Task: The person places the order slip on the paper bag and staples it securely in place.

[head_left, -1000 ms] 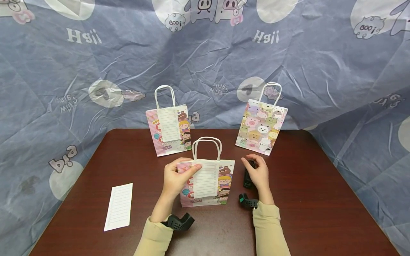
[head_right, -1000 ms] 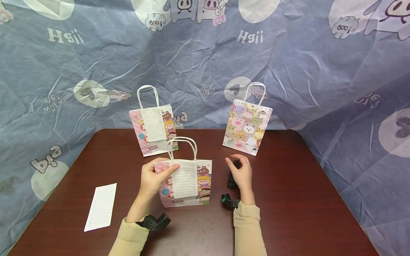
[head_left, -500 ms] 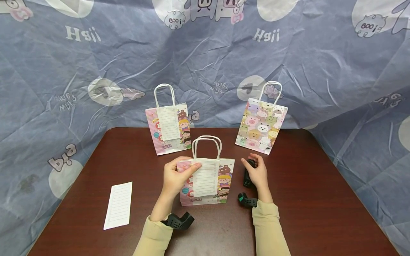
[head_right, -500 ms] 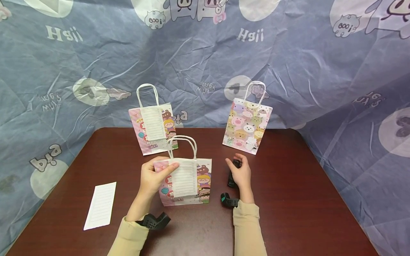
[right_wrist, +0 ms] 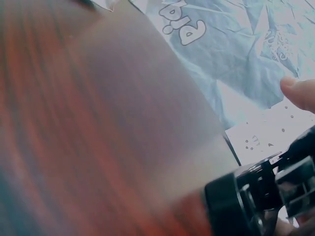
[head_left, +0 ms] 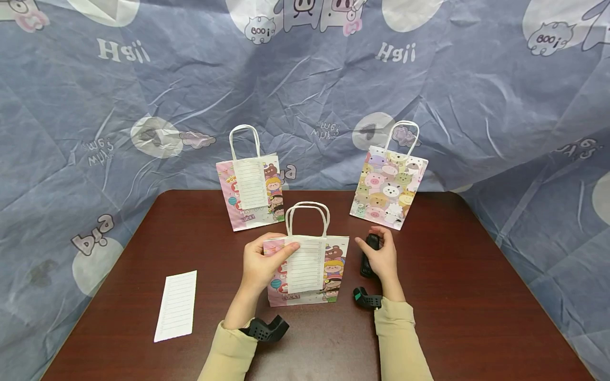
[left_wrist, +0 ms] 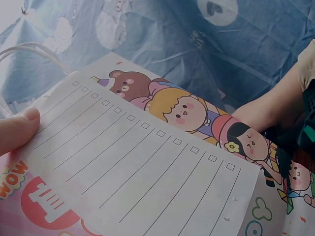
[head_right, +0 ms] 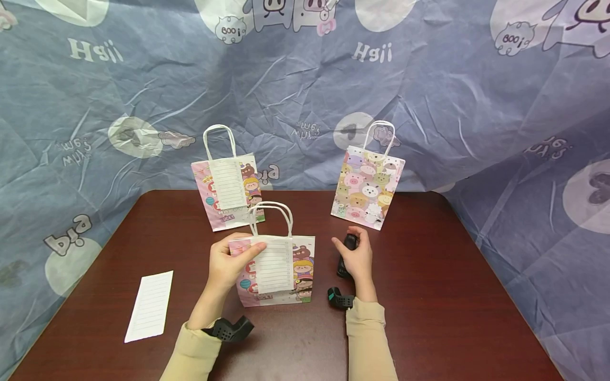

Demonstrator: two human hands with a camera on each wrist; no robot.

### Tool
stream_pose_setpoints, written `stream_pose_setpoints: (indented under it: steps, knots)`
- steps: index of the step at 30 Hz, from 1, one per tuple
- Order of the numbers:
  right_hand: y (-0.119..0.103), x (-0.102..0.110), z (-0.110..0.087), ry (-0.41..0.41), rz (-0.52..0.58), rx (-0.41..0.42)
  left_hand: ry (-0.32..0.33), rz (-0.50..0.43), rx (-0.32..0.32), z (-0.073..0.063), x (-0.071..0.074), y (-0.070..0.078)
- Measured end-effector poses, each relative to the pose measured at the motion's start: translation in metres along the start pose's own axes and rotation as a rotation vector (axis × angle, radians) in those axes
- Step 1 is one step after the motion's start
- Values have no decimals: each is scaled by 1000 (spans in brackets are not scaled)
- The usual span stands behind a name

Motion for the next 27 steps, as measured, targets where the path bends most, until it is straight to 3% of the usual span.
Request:
stream_pose_setpoints:
  steps: [4, 9, 18, 27]
  knots:
    - [-3, -3, -1, -32, 25, 9, 0, 4, -4, 1, 0, 1]
    - [-4, -2, -3, -14, -12, 15, 3, 10, -4, 0, 0, 1]
    - [9, -9, 0, -68, -133, -146, -2, 10, -10, 0, 1, 0]
    - [5, -10, -2, -74, -132, -143, 0, -1, 3, -1, 0, 0]
Point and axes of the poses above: each hand's wrist, its own z-axis towards the middle knuckle, its own x-axis out of the back of the hand, y = z × x, the point moved 10 cm from there along z, towards the middle knuckle, and after that the axes turned 14 degrees about -x, right-handed, at the moved point
